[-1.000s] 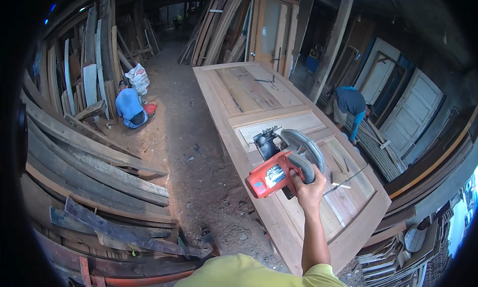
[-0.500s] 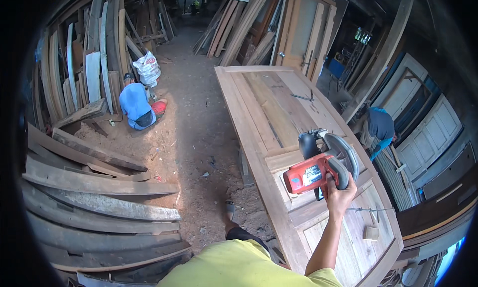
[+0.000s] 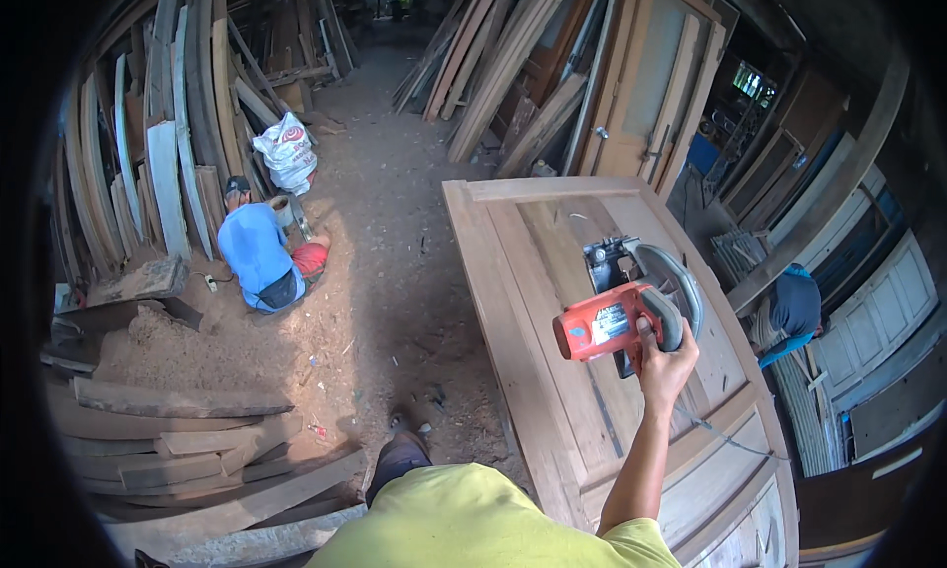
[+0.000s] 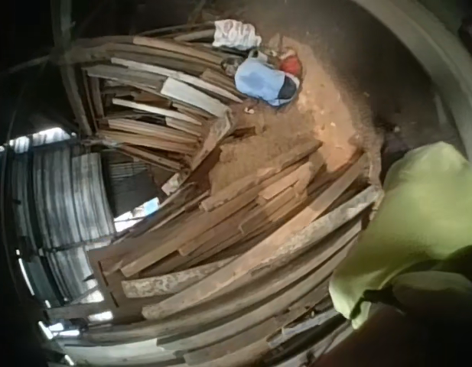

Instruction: The person prepares the workspace by plugging in a power strip, handles a large wooden door on a workbench, uses a hand plane and hammer, then cuts the edge of the door using a circular saw and secures pieces with a nail gun.

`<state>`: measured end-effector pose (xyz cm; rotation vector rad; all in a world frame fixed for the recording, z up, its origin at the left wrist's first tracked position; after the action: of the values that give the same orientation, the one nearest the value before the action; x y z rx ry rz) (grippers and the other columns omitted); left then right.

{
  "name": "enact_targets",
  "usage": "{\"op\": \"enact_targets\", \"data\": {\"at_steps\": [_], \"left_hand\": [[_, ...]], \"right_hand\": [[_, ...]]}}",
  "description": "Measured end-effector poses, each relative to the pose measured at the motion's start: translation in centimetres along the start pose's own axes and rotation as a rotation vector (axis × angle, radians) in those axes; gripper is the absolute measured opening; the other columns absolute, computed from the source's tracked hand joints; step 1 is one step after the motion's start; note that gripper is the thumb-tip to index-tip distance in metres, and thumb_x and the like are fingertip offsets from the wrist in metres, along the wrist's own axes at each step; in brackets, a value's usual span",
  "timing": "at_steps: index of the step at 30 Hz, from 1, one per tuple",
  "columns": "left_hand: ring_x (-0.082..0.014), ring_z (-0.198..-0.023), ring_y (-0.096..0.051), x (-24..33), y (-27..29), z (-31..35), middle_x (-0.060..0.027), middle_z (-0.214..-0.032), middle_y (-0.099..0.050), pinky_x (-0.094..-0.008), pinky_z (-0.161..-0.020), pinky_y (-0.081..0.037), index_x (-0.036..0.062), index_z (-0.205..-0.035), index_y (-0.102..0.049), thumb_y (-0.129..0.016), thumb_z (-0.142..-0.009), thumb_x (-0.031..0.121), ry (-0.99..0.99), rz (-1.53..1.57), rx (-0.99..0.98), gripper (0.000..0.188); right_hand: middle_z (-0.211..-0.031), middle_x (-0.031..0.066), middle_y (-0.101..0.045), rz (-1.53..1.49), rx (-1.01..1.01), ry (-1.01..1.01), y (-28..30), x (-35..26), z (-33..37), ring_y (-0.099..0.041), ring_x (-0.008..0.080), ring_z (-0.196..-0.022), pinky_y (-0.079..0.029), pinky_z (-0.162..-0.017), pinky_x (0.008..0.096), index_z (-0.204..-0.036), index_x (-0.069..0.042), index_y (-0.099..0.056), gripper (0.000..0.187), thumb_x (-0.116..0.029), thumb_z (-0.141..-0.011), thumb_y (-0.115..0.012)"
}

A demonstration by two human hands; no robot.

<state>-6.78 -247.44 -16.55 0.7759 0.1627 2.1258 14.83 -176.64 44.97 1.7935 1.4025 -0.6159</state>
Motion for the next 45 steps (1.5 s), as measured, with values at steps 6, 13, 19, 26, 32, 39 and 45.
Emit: {"op": "enact_targets", "data": {"at_steps": [6, 13, 19, 26, 32, 39, 45], "left_hand": [[-0.0253, -0.079, -0.069, 13.7, 8.3, -14.3, -0.0108, -0.097, -0.076, -0.0429, -0.062, -0.051, 0.0087, -0.130, -0.064, -0.066, -0.099, 0.031, 0.085, -0.028, -0.005, 0.038], [-0.0255, -0.077, -0.069, 47.5, 24.3, -36.5, -0.0107, -0.096, -0.075, -0.0434, -0.059, -0.050, 0.0091, -0.132, -0.062, -0.066, -0.099, 0.031, -0.529, -0.921, 0.112, 0.040], [-0.0205, -0.086, -0.070, 77.7, 35.9, -53.8, -0.0097, -0.106, -0.071, -0.0336, -0.077, -0.055, -0.0027, -0.130, -0.065, -0.054, -0.102, 0.011, -0.592, 0.312, 0.157, 0.033], [-0.0204, -0.090, -0.067, 95.2, 32.1, -65.6, -0.0099, -0.108, -0.069, -0.0339, -0.077, -0.057, -0.0021, -0.122, -0.065, -0.059, -0.108, 0.023, -0.430, -0.108, -0.042, 0.030], [-0.0207, -0.088, -0.067, 107.6, 26.6, -72.3, -0.0097, -0.105, -0.068, -0.0342, -0.075, -0.055, -0.0002, -0.124, -0.062, -0.057, -0.108, 0.027, -0.251, -0.365, -0.205, 0.033], [-0.0210, -0.085, -0.066, 127.5, 18.1, -82.4, -0.0095, -0.100, -0.068, -0.0344, -0.071, -0.053, 0.0020, -0.127, -0.059, -0.055, -0.108, 0.031, -0.227, -0.589, -0.337, 0.036], [-0.0213, -0.083, -0.066, 152.9, 13.0, -92.9, -0.0092, -0.096, -0.067, -0.0347, -0.068, -0.051, 0.0039, -0.130, -0.057, -0.053, -0.108, 0.035, -0.229, -0.500, -0.194, 0.038]], "right_hand": [[-0.089, 0.0046, -0.075, 0.077, 0.070, -0.023, -17.3, 1.2, -7.9, -0.066, 0.0117, -0.077, -0.053, -0.072, 0.0297, -0.110, 0.001, -0.076, 0.026, -0.013, -0.091, -0.085], [-0.081, 0.0014, -0.072, 0.178, 0.157, -0.229, -31.8, 3.7, -16.0, -0.058, 0.0078, -0.065, -0.048, -0.061, 0.0264, -0.112, 0.000, -0.076, 0.028, -0.011, -0.089, -0.086], [-0.083, 0.0037, -0.075, 0.189, 0.237, -0.238, -46.4, 6.2, -23.4, -0.063, 0.0129, -0.074, -0.052, -0.073, 0.0301, -0.112, -0.001, -0.076, 0.032, -0.016, -0.087, -0.088], [-0.085, 0.0094, -0.076, 0.194, 0.360, -0.319, -60.6, 11.2, -32.9, -0.065, 0.0166, -0.077, -0.053, -0.076, 0.0332, -0.107, -0.001, -0.078, 0.030, -0.018, -0.085, -0.089], [-0.079, 0.0071, -0.073, 0.270, 0.350, -0.424, -71.3, 13.7, -40.5, -0.061, 0.0142, -0.069, -0.051, -0.066, 0.0331, -0.101, -0.001, -0.078, 0.029, -0.021, -0.084, -0.090], [-0.084, 0.0057, -0.073, -0.070, 0.481, -0.668, -82.4, 19.8, -47.5, -0.064, 0.0101, -0.074, -0.052, -0.066, 0.0300, -0.109, -0.001, -0.076, 0.031, -0.020, -0.088, -0.088], [-0.071, -0.0009, -0.066, -0.083, 0.589, -0.628, -85.2, 22.4, -55.0, -0.056, 0.0068, -0.057, -0.042, -0.050, 0.0267, -0.115, -0.003, -0.075, 0.034, -0.021, -0.089, -0.088]]}}
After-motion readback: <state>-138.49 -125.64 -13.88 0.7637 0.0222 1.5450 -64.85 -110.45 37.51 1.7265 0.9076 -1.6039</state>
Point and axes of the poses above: each hand's wrist, its own z-axis away from the middle knuckle, its own y-axis out of the back of the hand, x = y × z, the point moved 7 cm from there along -z, towards the middle knuckle
